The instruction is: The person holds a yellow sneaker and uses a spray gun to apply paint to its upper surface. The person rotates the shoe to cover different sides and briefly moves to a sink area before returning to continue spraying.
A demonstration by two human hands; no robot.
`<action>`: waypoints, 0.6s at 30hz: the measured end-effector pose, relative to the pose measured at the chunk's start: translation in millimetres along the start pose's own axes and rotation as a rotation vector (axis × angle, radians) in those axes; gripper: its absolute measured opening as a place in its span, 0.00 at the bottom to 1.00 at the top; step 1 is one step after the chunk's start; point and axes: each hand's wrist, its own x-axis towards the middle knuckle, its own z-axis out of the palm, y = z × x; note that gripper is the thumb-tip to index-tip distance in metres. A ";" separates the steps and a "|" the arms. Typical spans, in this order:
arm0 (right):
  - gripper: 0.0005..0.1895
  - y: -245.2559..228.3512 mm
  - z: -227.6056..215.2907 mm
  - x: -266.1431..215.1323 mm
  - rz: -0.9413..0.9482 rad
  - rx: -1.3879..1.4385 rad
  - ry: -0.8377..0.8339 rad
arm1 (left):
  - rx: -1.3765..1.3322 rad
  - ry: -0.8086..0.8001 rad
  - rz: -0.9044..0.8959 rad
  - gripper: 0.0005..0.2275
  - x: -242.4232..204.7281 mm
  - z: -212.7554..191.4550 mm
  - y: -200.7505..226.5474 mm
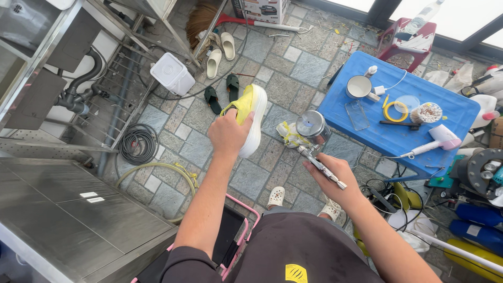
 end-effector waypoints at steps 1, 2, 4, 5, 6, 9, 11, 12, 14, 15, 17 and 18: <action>0.14 6.2 3.1 2.2 -0.019 -0.015 0.038 | 0.014 -0.015 0.015 0.20 -1.5 0.1 2.8; 0.13 12.4 6.4 2.8 -0.033 -0.062 0.067 | 0.029 -0.032 0.032 0.21 -3.3 -1.0 4.8; 0.12 27.6 11.5 3.9 -0.059 -0.155 0.124 | -0.045 -0.024 0.137 0.22 -5.1 -2.4 8.8; 0.11 35.2 14.4 3.9 -0.048 -0.191 0.136 | -0.082 -0.021 0.188 0.23 -5.6 -2.9 11.2; 0.11 40.9 17.2 4.5 -0.040 -0.229 0.146 | -0.050 -0.081 0.257 0.23 -5.3 -4.4 13.8; 0.11 56.7 19.8 6.9 -0.041 -0.312 0.119 | 0.002 -0.235 0.446 0.27 -5.1 -7.1 26.0; 0.11 62.9 20.5 8.9 -0.057 -0.351 0.076 | -0.023 -0.303 0.552 0.29 -6.0 -10.7 33.0; 0.12 65.1 20.8 10.1 -0.068 -0.369 0.053 | -0.019 -0.349 0.572 0.31 -7.1 -12.0 37.1; 0.14 68.6 21.5 11.1 -0.097 -0.399 0.008 | -0.011 -0.450 0.612 0.33 -13.7 -13.2 45.6; 0.16 70.2 22.4 11.7 -0.115 -0.413 -0.015 | -0.014 -0.470 0.616 0.34 -16.9 -13.1 49.6; 0.19 72.5 23.1 12.2 -0.155 -0.407 -0.036 | -0.021 -0.503 0.628 0.35 -19.7 -13.8 56.7; 0.19 74.0 23.2 11.6 -0.178 -0.386 -0.038 | -0.027 -0.515 0.631 0.33 -20.3 -14.8 59.1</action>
